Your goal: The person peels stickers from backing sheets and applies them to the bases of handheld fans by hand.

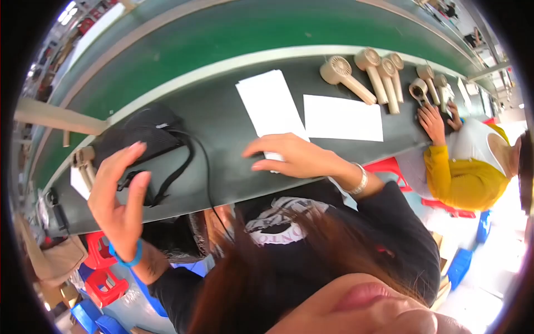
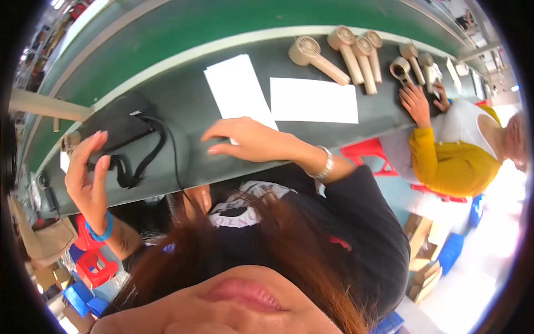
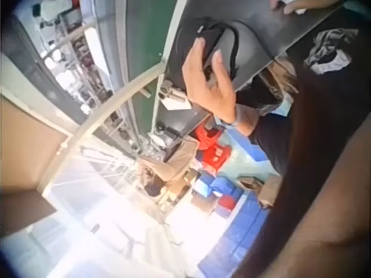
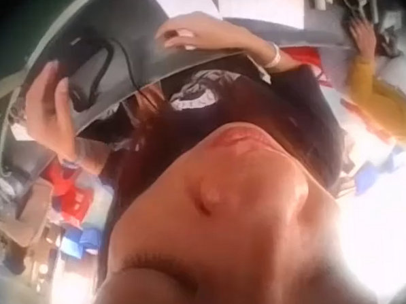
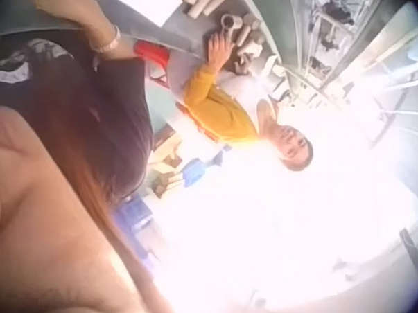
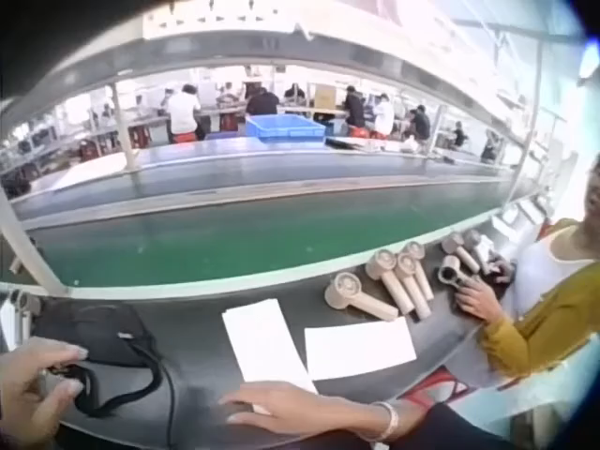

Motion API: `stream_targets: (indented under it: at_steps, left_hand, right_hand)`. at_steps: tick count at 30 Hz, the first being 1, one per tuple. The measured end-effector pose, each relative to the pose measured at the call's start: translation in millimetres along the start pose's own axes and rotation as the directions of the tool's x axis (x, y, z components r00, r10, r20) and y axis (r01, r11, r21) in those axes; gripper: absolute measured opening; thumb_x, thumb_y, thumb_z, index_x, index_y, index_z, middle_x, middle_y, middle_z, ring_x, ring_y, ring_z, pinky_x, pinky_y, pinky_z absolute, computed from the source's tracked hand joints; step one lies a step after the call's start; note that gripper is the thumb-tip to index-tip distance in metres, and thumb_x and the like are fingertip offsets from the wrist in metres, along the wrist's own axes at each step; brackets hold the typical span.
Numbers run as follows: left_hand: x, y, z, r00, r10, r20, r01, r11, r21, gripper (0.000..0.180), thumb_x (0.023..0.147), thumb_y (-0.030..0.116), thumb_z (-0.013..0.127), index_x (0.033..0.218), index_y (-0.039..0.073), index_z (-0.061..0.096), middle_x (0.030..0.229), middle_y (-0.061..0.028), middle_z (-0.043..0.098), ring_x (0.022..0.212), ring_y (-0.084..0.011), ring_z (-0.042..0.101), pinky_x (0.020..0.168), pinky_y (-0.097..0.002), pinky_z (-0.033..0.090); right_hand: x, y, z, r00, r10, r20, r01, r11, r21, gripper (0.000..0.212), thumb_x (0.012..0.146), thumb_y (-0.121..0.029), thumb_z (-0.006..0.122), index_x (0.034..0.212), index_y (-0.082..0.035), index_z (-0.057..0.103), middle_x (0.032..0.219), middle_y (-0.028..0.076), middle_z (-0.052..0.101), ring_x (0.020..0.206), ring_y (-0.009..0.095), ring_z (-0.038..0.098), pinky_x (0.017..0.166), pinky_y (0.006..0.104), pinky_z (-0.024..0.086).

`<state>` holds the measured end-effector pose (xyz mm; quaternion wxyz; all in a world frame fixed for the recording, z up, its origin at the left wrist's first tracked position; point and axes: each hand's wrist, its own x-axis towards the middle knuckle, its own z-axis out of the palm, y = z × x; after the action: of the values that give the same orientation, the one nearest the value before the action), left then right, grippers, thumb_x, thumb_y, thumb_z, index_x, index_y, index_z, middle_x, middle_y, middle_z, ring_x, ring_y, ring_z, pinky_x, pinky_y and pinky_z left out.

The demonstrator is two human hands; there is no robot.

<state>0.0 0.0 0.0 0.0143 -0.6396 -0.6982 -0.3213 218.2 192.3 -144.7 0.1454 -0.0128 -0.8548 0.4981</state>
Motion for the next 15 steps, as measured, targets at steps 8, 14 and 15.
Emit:
stream_targets:
  at_steps: [8, 14, 15]
  left_hand:
    - [52.3, 63.9, 22.0, 0.825, 0.375, -0.423, -0.478, 0.862, -0.169, 0.059, 0.084, 0.02, 0.057, 0.13, -0.012, 0.037, 0.122, -0.0296, 0.05, 0.104, -0.0369, 0.057, 0.083, -0.0406, 0.049]
    - [60.6, 54.8, 43.5, 0.802, 0.349, -0.485, -0.503, 0.833, -0.231, 0.053, 0.086, 0.021, 0.056, 0.126, -0.01, 0.04, 0.12, -0.0271, 0.051, 0.102, -0.0347, 0.057, 0.082, -0.0395, 0.05]
    - [63.0, 49.2, 48.7, 0.8, 0.333, -0.499, -0.494, 0.838, -0.231, 0.052, 0.086, 0.021, 0.056, 0.126, -0.01, 0.041, 0.12, -0.0267, 0.051, 0.102, -0.0344, 0.057, 0.082, -0.0393, 0.05]
  right_hand:
    - [-81.8, 22.4, -45.6, 0.959, 0.138, -0.249, -0.191, 0.96, -0.203, 0.032, 0.082, -0.014, 0.065, 0.112, -0.005, 0.059, 0.11, 0.011, 0.062, 0.102, 0.029, 0.058, 0.088, 0.0351, 0.044]
    - [-82.2, 47.6, -15.9, 0.985, 0.088, -0.149, -0.162, 0.773, -0.613, 0.059, 0.078, -0.032, 0.067, 0.129, -0.014, 0.045, 0.144, 0.013, 0.031, 0.133, 0.031, 0.03, 0.104, 0.0515, 0.024]
    - [-76.0, 52.0, -14.4, 0.987, 0.087, -0.135, -0.152, 0.779, -0.608, 0.059, 0.078, -0.032, 0.067, 0.129, -0.014, 0.045, 0.144, 0.013, 0.031, 0.133, 0.031, 0.03, 0.104, 0.0515, 0.024]
